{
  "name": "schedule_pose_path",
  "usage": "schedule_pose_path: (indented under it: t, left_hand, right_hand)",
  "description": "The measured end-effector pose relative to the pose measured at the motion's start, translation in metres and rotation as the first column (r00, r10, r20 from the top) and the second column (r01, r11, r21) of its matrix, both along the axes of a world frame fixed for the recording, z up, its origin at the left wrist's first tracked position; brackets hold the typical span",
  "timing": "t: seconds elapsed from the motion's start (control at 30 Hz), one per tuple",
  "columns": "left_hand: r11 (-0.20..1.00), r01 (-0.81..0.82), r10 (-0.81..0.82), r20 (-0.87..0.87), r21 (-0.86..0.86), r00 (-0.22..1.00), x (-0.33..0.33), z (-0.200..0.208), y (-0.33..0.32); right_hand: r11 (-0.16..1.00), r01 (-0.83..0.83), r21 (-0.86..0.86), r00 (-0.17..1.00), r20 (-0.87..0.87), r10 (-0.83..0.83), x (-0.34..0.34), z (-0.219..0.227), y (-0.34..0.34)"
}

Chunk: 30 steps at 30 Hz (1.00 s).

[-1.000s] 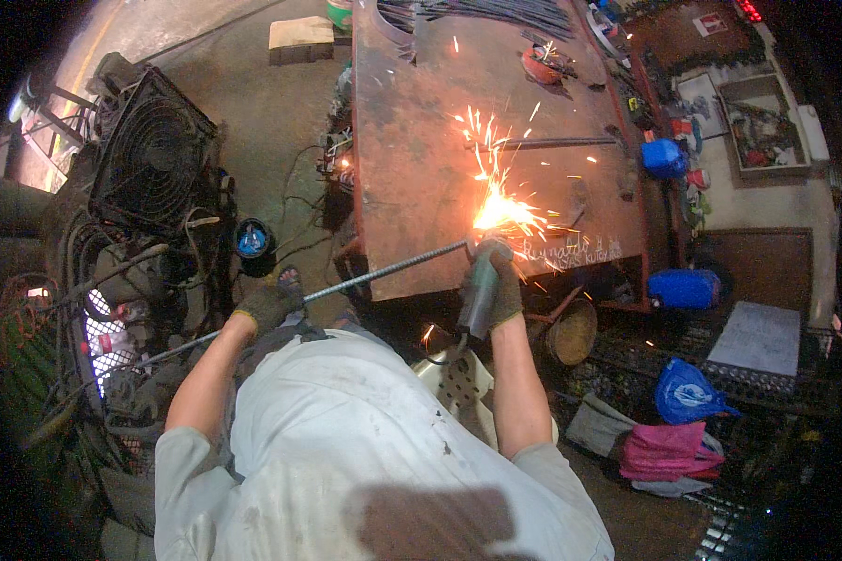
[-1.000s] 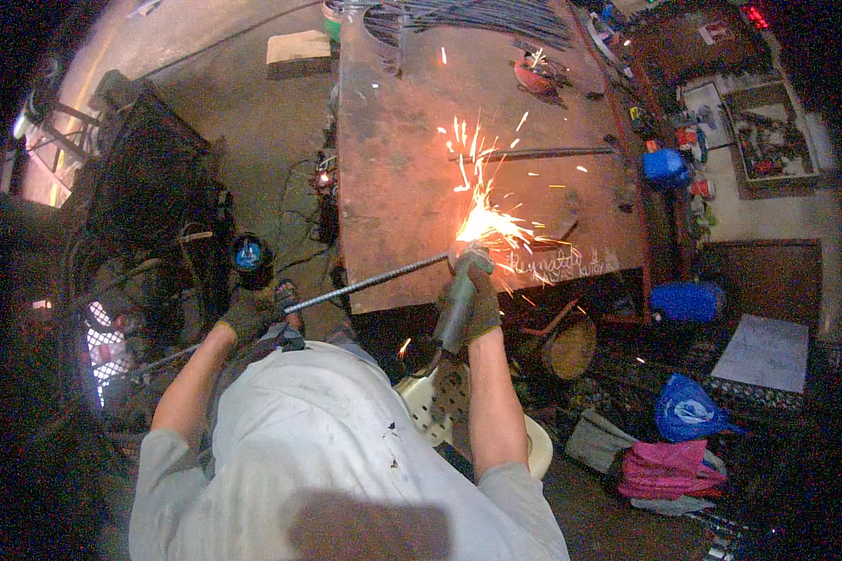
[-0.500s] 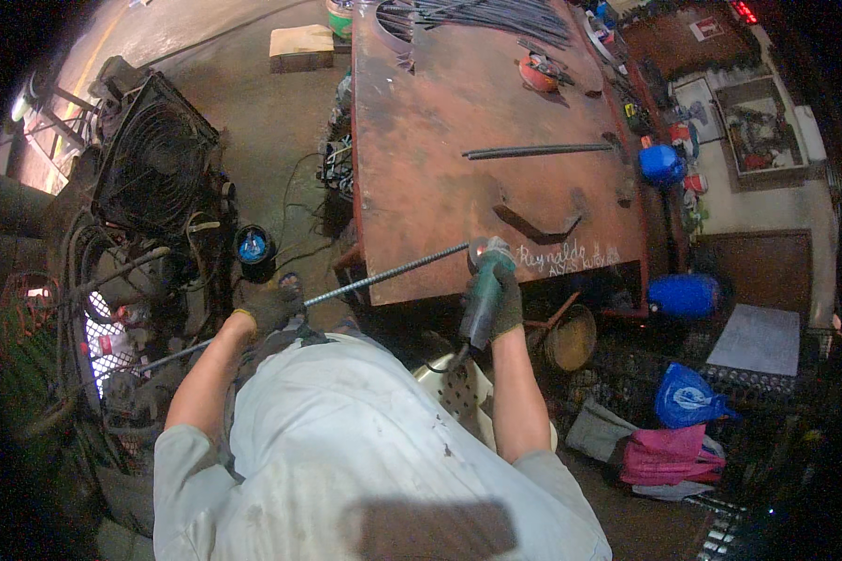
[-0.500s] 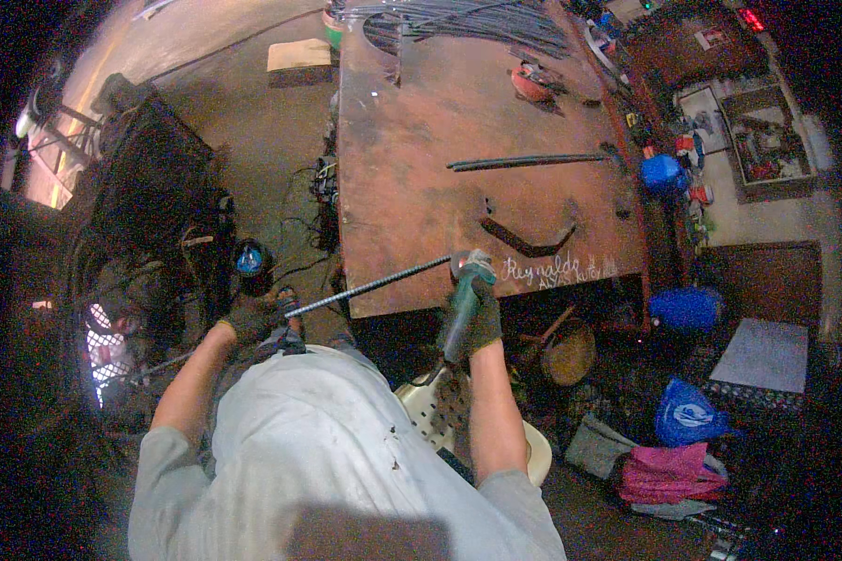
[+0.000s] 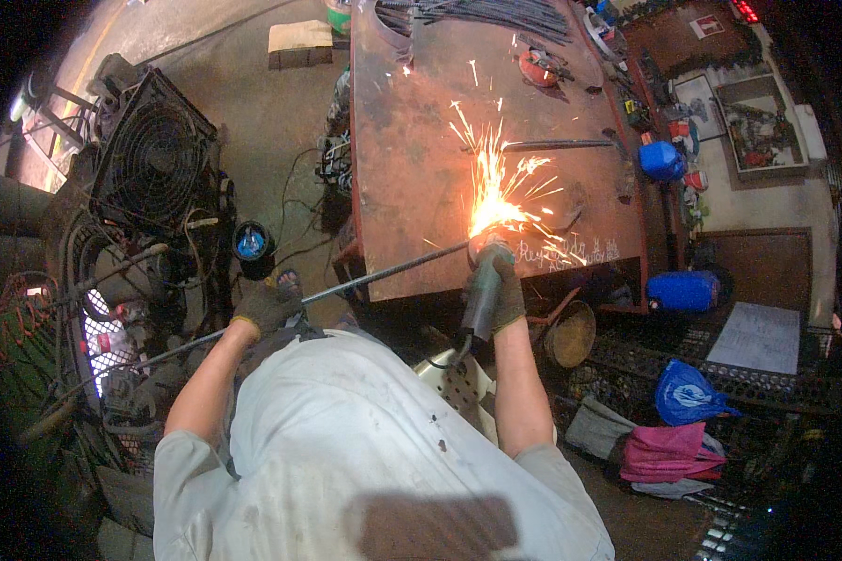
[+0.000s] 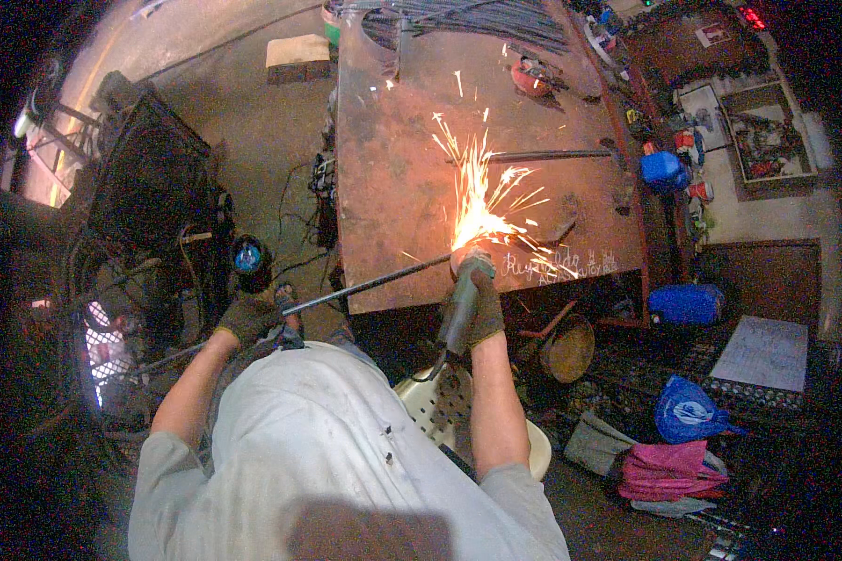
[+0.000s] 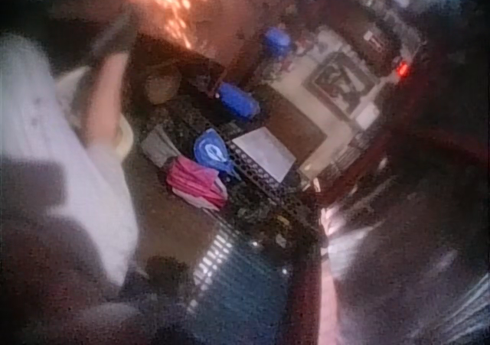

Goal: The person uses an angle grinder to smooth and deburr long metal rods on a workbench. They hold the rod with one hand and operate the grinder with the other, creating sparks as they move along the rod's length. The person repeatedly repositions the rod and continues grinding different sections.

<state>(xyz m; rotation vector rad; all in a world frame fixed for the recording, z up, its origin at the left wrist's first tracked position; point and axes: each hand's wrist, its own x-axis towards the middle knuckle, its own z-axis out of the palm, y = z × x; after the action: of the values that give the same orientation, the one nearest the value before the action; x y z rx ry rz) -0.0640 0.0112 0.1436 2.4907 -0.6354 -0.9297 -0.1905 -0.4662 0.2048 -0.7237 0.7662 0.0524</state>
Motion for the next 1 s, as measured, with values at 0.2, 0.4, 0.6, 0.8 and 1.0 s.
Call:
schedule_pose_path:
  t: [0.2,0.4,0.6,0.8,1.0]
  left_hand:
    - [0.999,-0.022,0.024,0.038,-0.050,0.999,-0.006,-0.006,0.002]
    - [0.999,0.005,-0.004,0.013,-0.053,1.000,-0.003,-0.005,0.005]
    - [0.996,-0.026,0.022,-0.040,-0.087,0.999,-0.004,-0.005,0.007]
    - [0.994,-0.033,0.029,-0.034,-0.102,0.999,-0.003,0.000,0.002]
    - [0.989,0.043,-0.065,-0.159,-0.139,0.985,0.000,-0.001,0.009]
  right_hand:
    - [0.999,-0.023,-0.039,0.999,0.038,0.025,-0.002,0.010,0.008]
    - [0.996,0.034,-0.086,0.998,0.051,-0.030,0.005,0.005,0.011]
    - [0.996,-0.004,-0.088,1.000,-0.030,0.001,0.008,0.003,0.005]
    - [0.990,0.058,-0.126,0.989,-0.128,-0.074,0.004,0.015,0.014]
    - [0.999,0.037,-0.014,0.999,0.006,-0.037,-0.008,0.024,0.017]
